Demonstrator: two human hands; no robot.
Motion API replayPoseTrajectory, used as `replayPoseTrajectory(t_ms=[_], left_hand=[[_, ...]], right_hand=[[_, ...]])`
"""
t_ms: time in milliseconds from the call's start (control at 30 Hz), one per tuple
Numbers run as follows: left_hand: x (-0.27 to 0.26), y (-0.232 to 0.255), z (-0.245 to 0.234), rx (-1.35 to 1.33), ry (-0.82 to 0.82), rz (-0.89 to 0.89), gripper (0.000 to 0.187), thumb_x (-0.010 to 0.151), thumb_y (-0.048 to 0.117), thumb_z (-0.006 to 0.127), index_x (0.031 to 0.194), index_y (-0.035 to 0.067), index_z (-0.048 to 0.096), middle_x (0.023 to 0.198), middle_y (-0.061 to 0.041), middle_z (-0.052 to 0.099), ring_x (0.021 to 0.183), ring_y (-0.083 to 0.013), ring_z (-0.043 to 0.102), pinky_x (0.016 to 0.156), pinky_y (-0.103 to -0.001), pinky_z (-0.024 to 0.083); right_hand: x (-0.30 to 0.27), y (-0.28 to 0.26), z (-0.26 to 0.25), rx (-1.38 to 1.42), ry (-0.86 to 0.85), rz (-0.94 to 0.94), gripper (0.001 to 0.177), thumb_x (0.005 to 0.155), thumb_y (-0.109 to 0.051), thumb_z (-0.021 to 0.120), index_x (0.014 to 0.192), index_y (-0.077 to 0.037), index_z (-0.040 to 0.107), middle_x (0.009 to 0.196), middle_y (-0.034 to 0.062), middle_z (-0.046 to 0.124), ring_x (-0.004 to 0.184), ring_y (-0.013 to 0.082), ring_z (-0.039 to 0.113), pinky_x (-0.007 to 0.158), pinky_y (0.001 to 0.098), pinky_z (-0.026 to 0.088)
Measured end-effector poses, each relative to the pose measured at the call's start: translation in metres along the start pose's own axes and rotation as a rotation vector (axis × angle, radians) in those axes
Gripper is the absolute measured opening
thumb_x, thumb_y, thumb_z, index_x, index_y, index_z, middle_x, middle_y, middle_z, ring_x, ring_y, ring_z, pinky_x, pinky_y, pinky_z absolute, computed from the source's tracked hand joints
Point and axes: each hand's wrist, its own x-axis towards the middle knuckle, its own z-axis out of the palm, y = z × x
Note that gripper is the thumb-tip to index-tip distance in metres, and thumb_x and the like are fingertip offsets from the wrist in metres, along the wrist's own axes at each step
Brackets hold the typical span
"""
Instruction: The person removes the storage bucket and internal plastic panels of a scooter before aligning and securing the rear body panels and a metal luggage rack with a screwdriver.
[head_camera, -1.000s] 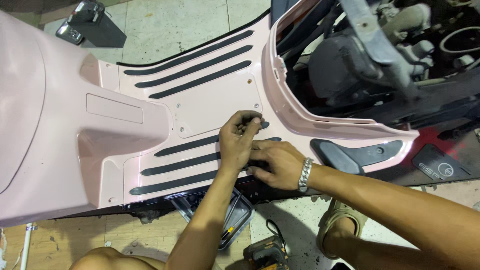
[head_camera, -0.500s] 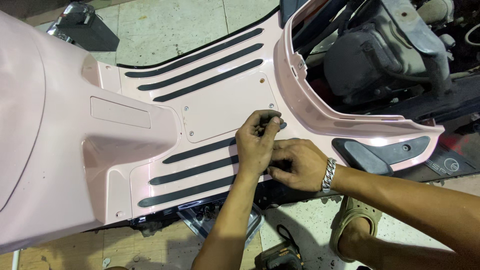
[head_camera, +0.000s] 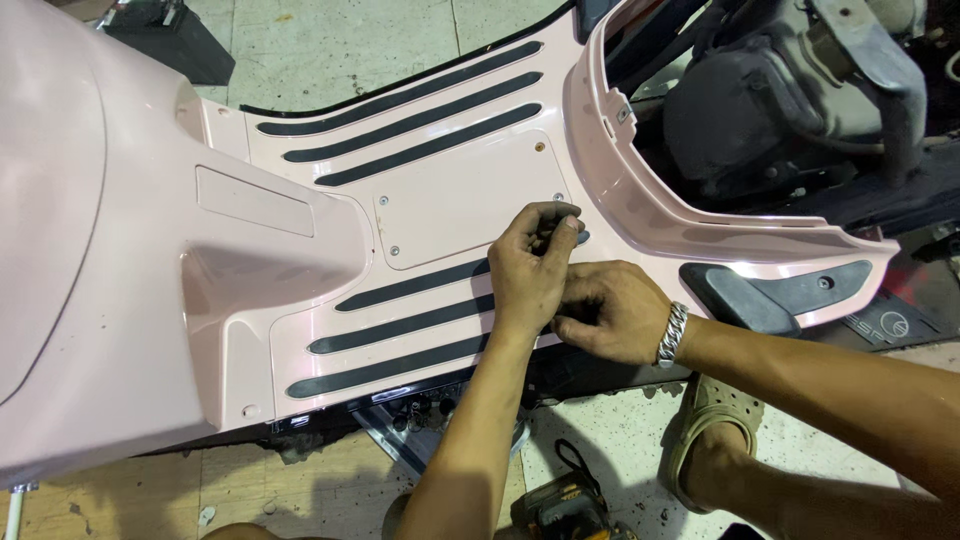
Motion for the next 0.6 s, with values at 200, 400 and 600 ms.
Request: replayPoseTrajectory(t_ms=[200, 400, 600], left_hand=[[0.000, 0.000, -0.001, 0.016, 0.016, 0.004, 0.017, 0.097, 0.015, 0.068, 0.106, 0.000, 0.072, 0.091, -0.009, 0.076, 0.087, -0.0161, 0.076, 0.082, -0.030, 0.065], [-0.004, -0.003, -0.003, -0.031, 0.025, 0.046, 0.017, 0.097, 0.012, 0.068, 0.107, -0.001, 0.072, 0.091, -0.009, 0.076, 0.085, -0.0162, 0.076, 0.079, -0.029, 0.061], [-0.001, -0.008, -0.004, 0.012, 0.008, 0.017, 0.019, 0.098, 0.013, 0.069, 0.109, -0.003, 0.072, 0.093, -0.010, 0.075, 0.085, -0.0157, 0.071, 0.078, -0.028, 0.059]], right_hand=[[0.002, -0.002, 0.001, 0.040, 0.026, 0.043, 0.025, 0.066, -0.023, 0.077, 0.084, -0.005, 0.079, 0.085, 0.0079, 0.077, 0.062, 0.0231, 0.071, 0.063, 0.0365, 0.059], [0.003, -0.005, 0.004, -0.037, 0.077, 0.002, 0.025, 0.066, -0.023, 0.077, 0.083, -0.005, 0.080, 0.084, 0.0106, 0.077, 0.066, 0.0272, 0.072, 0.067, 0.0385, 0.057], [0.009, -0.001, 0.010, -0.063, 0.173, 0.034, 0.029, 0.071, -0.035, 0.077, 0.083, -0.009, 0.080, 0.075, 0.0154, 0.075, 0.063, 0.0329, 0.072, 0.065, 0.0422, 0.058]])
